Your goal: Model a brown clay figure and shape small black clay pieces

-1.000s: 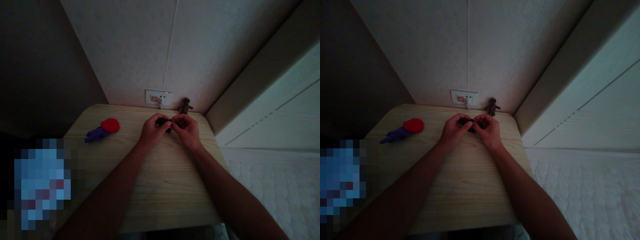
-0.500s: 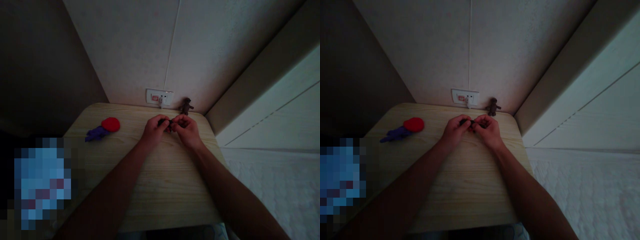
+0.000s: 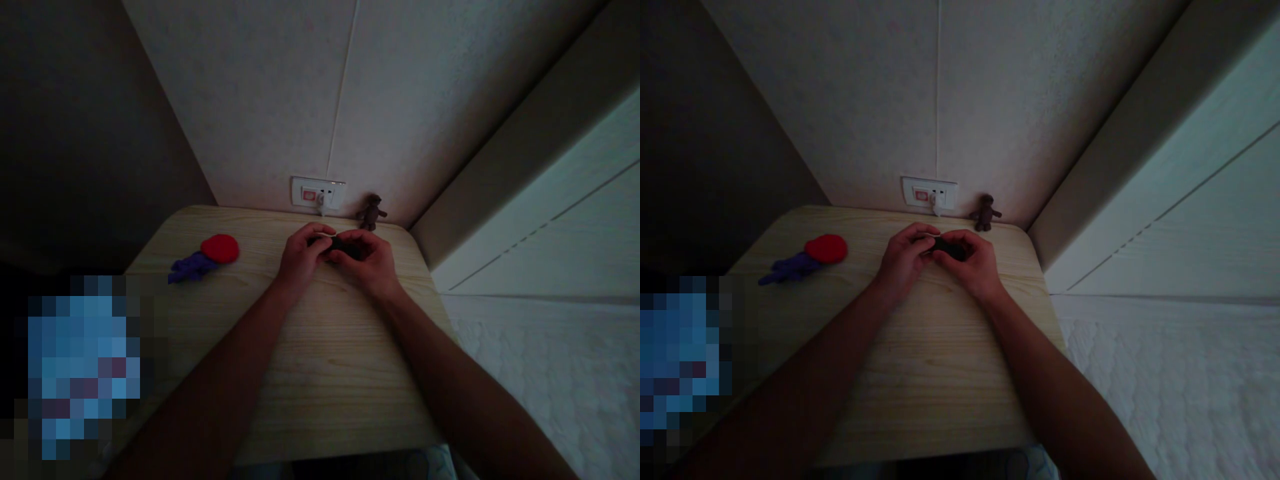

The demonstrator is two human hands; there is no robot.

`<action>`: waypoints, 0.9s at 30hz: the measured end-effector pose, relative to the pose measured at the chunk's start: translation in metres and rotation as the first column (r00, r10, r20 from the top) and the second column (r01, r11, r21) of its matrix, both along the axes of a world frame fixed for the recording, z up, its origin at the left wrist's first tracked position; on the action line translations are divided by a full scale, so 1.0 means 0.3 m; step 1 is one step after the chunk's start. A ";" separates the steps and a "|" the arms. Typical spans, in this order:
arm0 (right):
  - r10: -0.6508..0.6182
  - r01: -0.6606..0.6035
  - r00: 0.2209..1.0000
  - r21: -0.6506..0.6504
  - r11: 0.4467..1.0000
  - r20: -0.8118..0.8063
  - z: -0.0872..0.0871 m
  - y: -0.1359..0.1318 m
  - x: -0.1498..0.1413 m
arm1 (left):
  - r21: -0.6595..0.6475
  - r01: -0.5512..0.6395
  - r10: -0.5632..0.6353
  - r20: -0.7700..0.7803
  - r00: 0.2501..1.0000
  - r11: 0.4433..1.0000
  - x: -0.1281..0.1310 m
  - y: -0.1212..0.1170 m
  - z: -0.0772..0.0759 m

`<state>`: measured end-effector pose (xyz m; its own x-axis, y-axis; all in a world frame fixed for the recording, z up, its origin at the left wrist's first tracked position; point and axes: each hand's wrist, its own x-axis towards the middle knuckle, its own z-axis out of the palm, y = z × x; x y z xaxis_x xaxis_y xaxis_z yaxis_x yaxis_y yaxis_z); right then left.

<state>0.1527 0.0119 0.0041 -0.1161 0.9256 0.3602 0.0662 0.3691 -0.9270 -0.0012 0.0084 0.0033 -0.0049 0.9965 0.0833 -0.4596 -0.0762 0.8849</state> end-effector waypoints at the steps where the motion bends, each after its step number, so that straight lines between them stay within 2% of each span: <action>1: -0.022 0.020 0.998 0.034 0.999 0.056 0.001 -0.003 0.003 | 0.020 -0.020 0.021 -0.058 0.998 1.000 -0.002 -0.001 -0.001; 5: -0.092 0.070 0.978 0.117 0.991 0.190 0.006 -0.014 0.017 | 0.136 -0.039 0.079 -0.300 0.951 0.990 -0.008 -0.002 -0.007; 9: -0.136 0.090 0.953 0.175 0.980 0.273 0.010 -0.019 0.020 | 0.175 -0.043 0.110 -0.396 0.912 0.984 -0.017 -0.001 -0.007; 18: -0.188 0.174 0.956 0.082 0.981 0.227 0.026 -0.024 0.005 | 0.192 -0.015 0.119 -0.540 0.834 0.981 -0.008 -0.008 -0.004; 20: -0.246 0.229 0.949 0.101 0.968 0.200 0.030 -0.014 0.019 | 0.204 -0.023 0.139 -0.578 0.804 0.979 -0.017 0.000 -0.011; 22: -0.353 0.336 0.923 0.128 0.933 0.152 0.031 0.004 0.038 | 0.199 -0.080 0.181 -0.567 0.804 0.977 -0.032 0.013 -0.021; 24: -0.431 0.421 0.899 0.122 0.899 0.079 0.025 0.025 0.054 | 0.176 -0.179 0.243 -0.490 0.837 0.968 -0.047 0.024 -0.027; 26: -0.420 0.417 0.907 0.088 0.904 0.019 0.014 0.042 0.061 | 0.156 -0.281 0.322 -0.439 0.839 0.947 -0.058 0.028 -0.027; 27: -0.389 0.389 0.921 0.067 0.919 -0.003 0.007 0.049 0.061 | 0.161 -0.324 0.362 -0.451 0.816 0.932 -0.061 0.027 -0.023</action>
<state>0.1710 0.0266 0.0062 0.2444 0.8733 0.4215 0.2260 0.3714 -0.9006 -0.0196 0.0165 -0.0036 -0.2873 0.9285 0.2354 0.0726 -0.2239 0.9719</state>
